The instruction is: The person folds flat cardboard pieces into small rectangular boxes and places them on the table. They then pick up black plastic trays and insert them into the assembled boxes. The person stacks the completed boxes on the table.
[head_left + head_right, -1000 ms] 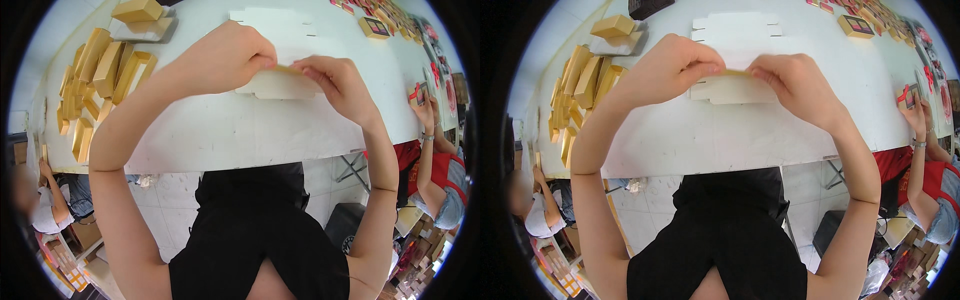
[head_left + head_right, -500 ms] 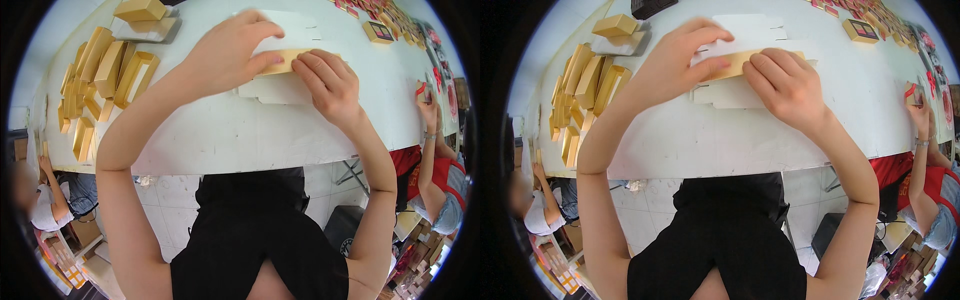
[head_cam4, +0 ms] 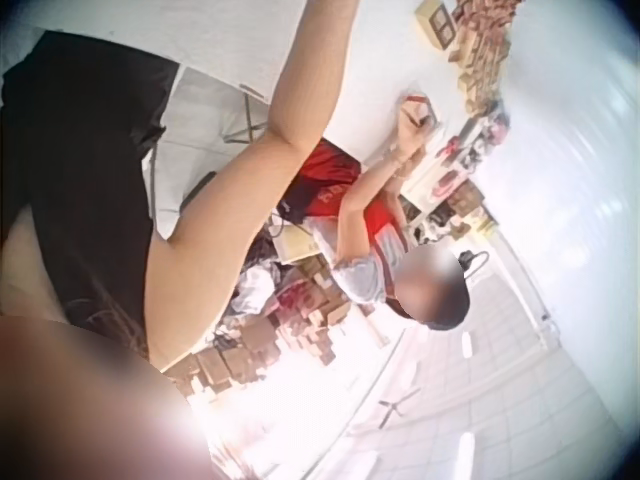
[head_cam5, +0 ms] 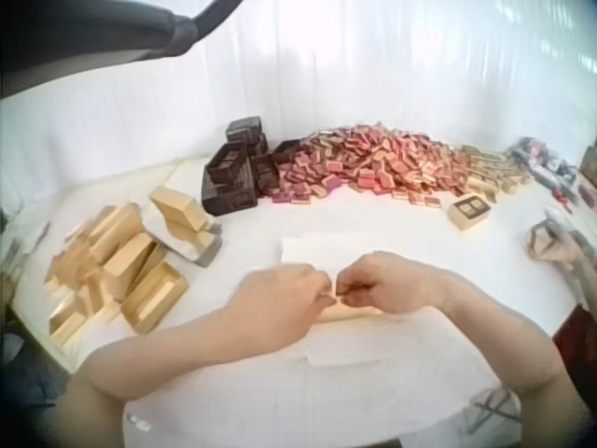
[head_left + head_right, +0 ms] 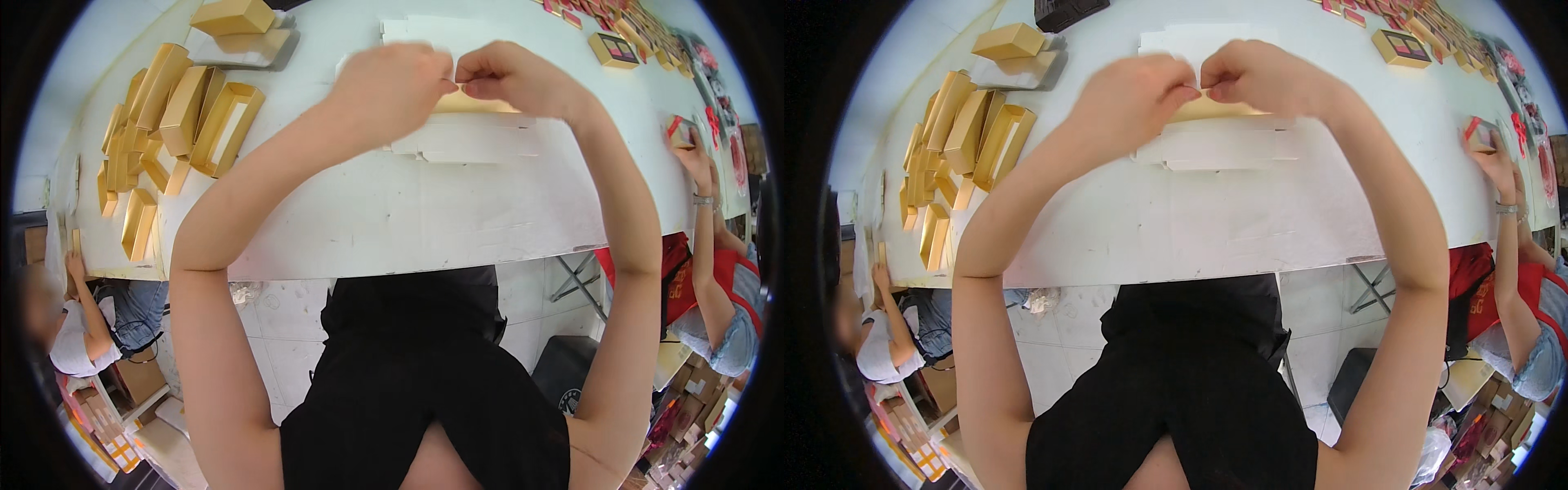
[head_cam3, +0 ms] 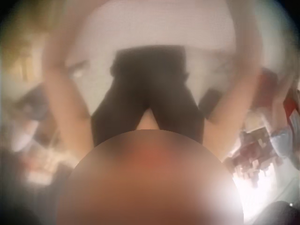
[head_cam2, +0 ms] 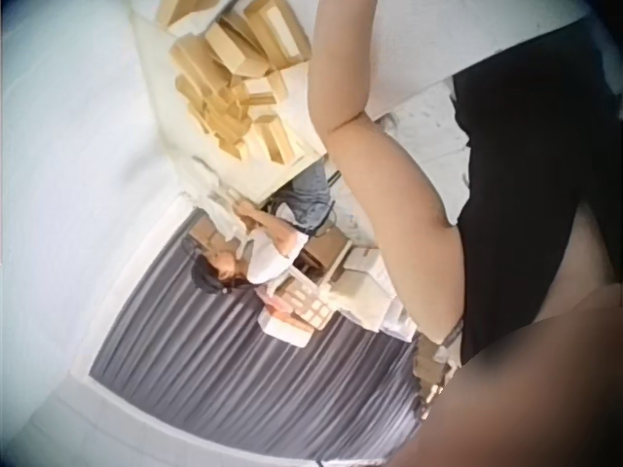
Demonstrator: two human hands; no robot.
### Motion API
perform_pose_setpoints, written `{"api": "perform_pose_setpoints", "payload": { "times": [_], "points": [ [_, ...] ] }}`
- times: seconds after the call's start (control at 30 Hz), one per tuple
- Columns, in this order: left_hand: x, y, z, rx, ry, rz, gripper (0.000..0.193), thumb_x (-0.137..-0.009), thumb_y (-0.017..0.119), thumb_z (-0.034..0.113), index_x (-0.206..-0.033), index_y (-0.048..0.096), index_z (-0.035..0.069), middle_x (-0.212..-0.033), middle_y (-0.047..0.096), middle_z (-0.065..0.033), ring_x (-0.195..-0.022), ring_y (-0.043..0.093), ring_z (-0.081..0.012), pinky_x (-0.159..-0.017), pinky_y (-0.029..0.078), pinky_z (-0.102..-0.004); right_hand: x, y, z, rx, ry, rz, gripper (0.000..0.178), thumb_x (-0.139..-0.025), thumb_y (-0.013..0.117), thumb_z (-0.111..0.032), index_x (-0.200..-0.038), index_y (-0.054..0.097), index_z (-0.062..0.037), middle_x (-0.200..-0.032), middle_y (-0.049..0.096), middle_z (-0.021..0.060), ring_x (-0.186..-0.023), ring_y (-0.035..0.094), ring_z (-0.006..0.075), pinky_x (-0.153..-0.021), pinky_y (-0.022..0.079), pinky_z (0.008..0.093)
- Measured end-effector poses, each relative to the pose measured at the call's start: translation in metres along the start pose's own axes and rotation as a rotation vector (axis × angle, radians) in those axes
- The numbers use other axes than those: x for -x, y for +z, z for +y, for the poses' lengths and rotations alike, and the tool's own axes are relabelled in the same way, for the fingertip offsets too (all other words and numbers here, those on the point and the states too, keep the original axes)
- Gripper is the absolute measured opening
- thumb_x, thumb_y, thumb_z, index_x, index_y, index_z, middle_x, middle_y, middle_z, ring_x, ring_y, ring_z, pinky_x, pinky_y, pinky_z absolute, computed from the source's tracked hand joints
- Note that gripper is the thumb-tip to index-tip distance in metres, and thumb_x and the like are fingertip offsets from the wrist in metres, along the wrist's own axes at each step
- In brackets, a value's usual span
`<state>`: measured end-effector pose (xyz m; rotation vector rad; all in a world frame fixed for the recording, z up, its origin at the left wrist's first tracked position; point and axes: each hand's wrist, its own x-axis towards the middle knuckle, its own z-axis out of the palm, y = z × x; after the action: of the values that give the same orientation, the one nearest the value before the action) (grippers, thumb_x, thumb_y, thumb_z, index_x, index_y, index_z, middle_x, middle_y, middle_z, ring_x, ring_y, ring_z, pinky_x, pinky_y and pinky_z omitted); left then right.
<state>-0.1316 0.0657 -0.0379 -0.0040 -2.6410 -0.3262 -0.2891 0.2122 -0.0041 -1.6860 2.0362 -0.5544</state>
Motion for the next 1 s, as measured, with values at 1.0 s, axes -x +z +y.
{"api": "perform_pose_setpoints", "payload": {
  "times": [1.0],
  "points": [
    [-0.074,-0.028,0.034,0.298,-0.250,-0.870,0.042,-0.098,0.054,0.036,-0.127,0.058,0.006,-0.105,0.063,-0.0103,-0.095,0.059,-0.0215,-0.080,0.046,-0.0363,0.094,0.082,-0.029,0.646,-0.590,0.635,0.021,-0.075,0.071,-0.013,-0.093,0.068,-0.0030,-0.096,0.062,0.0074,-0.085,0.062,0.0225,-0.076,0.056,0.0383]
  ]
}}
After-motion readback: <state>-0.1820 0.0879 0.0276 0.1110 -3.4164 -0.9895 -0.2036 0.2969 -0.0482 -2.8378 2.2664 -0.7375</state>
